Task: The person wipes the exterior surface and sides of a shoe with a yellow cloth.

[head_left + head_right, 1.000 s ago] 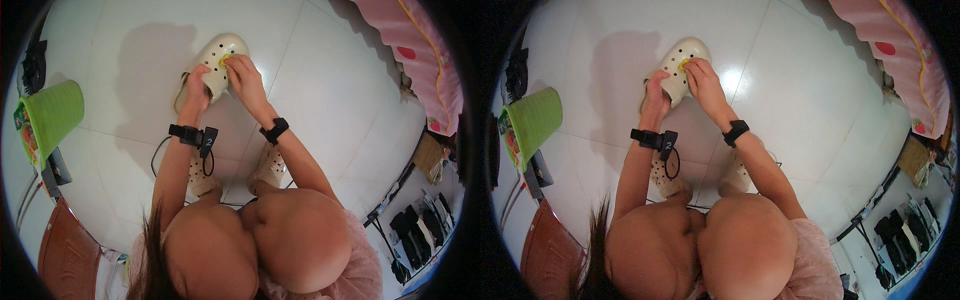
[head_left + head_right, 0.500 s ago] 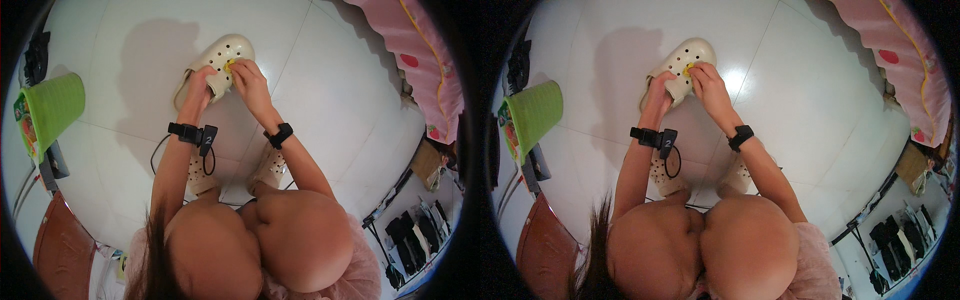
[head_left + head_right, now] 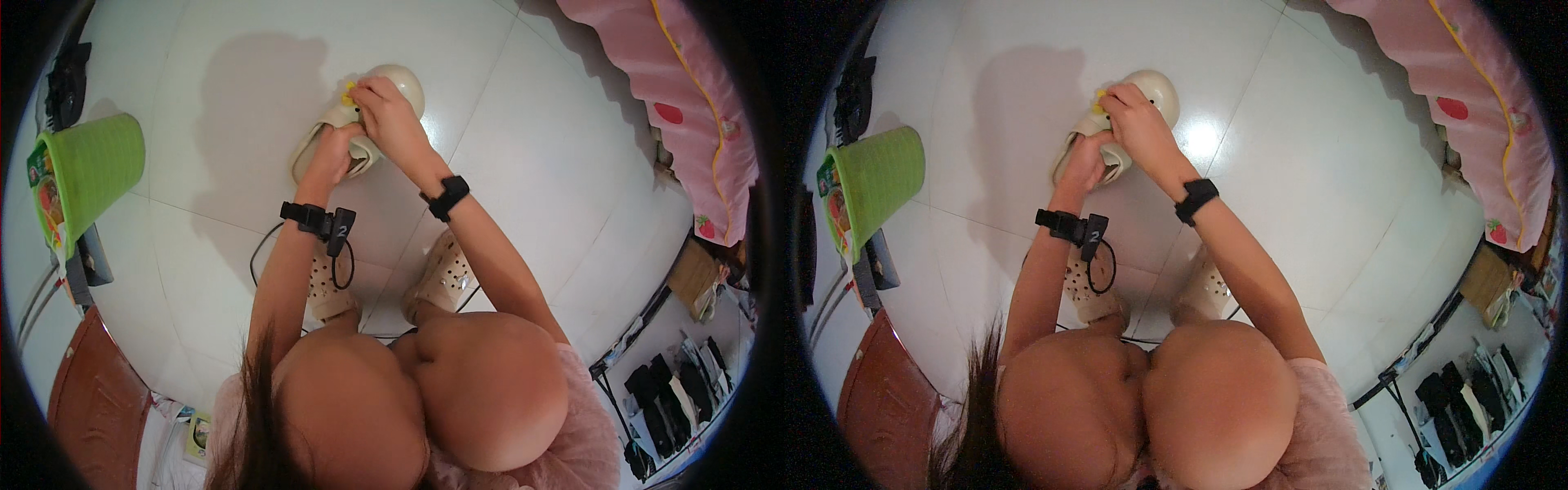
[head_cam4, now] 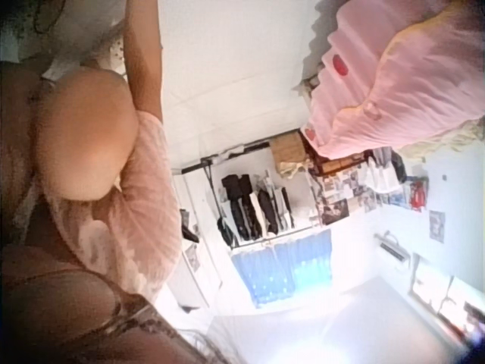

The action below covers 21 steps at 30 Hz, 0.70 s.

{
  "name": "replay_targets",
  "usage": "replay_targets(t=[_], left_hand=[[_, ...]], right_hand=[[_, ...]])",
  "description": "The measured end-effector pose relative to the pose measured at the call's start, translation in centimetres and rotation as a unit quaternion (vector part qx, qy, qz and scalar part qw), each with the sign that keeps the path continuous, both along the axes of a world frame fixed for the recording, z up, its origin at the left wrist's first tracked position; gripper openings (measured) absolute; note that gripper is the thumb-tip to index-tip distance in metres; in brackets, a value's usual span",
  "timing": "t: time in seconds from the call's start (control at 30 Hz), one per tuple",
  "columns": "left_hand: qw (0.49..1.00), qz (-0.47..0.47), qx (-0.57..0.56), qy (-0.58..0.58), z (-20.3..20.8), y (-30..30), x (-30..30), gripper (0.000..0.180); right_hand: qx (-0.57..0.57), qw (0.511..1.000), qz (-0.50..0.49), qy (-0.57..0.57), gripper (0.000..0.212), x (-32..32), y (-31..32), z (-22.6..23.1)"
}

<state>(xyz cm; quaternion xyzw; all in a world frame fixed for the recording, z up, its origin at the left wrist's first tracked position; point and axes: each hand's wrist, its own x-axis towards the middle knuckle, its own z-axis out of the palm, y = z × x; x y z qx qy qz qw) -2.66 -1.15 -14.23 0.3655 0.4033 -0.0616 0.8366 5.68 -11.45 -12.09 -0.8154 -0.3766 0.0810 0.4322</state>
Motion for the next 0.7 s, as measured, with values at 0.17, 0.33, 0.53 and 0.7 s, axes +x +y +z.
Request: replay_targets(t=[0.17,0.33,0.53,0.7], left_hand=[[0.999,-0.002,0.022,0.026,-1.0,0.2,0.0,0.038],[0.996,-0.088,0.012,0.011,1.7,1.8,-0.3,0.033],[0.983,-0.150,0.107,-0.005,5.2,3.1,-1.6,0.031],[0.987,-0.146,0.066,-0.008,5.8,6.2,-3.8,0.035]], right_hand=[[0.005,0.999,-0.037,0.026,0.018,-1.5,-2.2,-0.4],[0.002,0.997,-0.072,0.039,0.015,-1.6,-2.3,1.0],[0.000,0.995,-0.087,0.050,0.011,-1.1,-2.9,1.4],[0.001,0.993,-0.094,0.072,0.012,-0.8,-2.8,1.4]])
